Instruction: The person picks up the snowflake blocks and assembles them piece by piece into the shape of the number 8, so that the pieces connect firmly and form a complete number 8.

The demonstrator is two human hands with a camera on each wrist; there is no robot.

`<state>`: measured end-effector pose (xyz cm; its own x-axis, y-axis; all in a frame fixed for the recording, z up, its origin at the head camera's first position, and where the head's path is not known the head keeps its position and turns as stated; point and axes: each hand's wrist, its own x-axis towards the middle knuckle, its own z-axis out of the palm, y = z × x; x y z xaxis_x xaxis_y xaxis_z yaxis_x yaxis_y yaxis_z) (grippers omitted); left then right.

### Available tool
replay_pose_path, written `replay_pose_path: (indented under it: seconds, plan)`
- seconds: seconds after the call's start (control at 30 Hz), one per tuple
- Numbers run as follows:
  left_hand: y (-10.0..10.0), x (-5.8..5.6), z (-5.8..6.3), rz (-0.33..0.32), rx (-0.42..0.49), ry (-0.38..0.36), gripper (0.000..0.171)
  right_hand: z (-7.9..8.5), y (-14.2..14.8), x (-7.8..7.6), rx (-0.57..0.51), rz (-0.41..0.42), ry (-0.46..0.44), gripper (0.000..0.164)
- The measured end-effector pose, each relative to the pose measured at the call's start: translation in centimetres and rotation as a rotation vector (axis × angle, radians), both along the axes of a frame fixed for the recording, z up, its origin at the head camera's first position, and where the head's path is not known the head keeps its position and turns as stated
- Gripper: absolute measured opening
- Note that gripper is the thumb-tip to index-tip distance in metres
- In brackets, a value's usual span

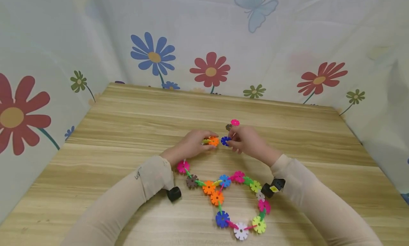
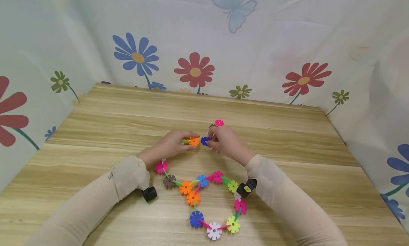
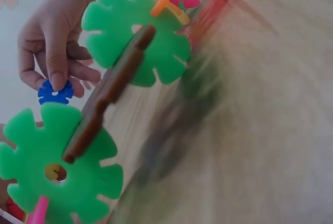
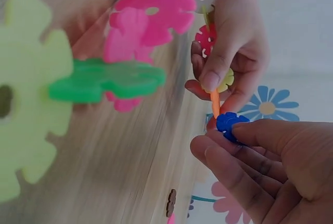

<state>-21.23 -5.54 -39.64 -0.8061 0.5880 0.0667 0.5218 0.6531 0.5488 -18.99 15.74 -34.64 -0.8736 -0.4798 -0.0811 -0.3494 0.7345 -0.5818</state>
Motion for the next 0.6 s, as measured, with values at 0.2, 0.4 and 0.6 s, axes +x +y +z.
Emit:
replay_pose_path:
  seconds: [0.2, 0.4, 0.6]
  plan:
    - [0.0, 0.0, -0.2, -0.001, 0.002, 0.009, 0.045, -0.2, -0.5, 0.0, 0.083, 0.036, -0.003, 0.008]
    - [0.0, 0.0, -0.2, 0.005, 0.0, 0.003, 0.045, -0.2, -1.1, 0.2, 0.15, 0.05, 0.007, 0.009]
    - [0.0, 0.0, -0.2, 0.009, -0.007, -0.021, 0.045, 0.0, -1.8, 0.5, 0.173, 0.038, 0.024, 0.011]
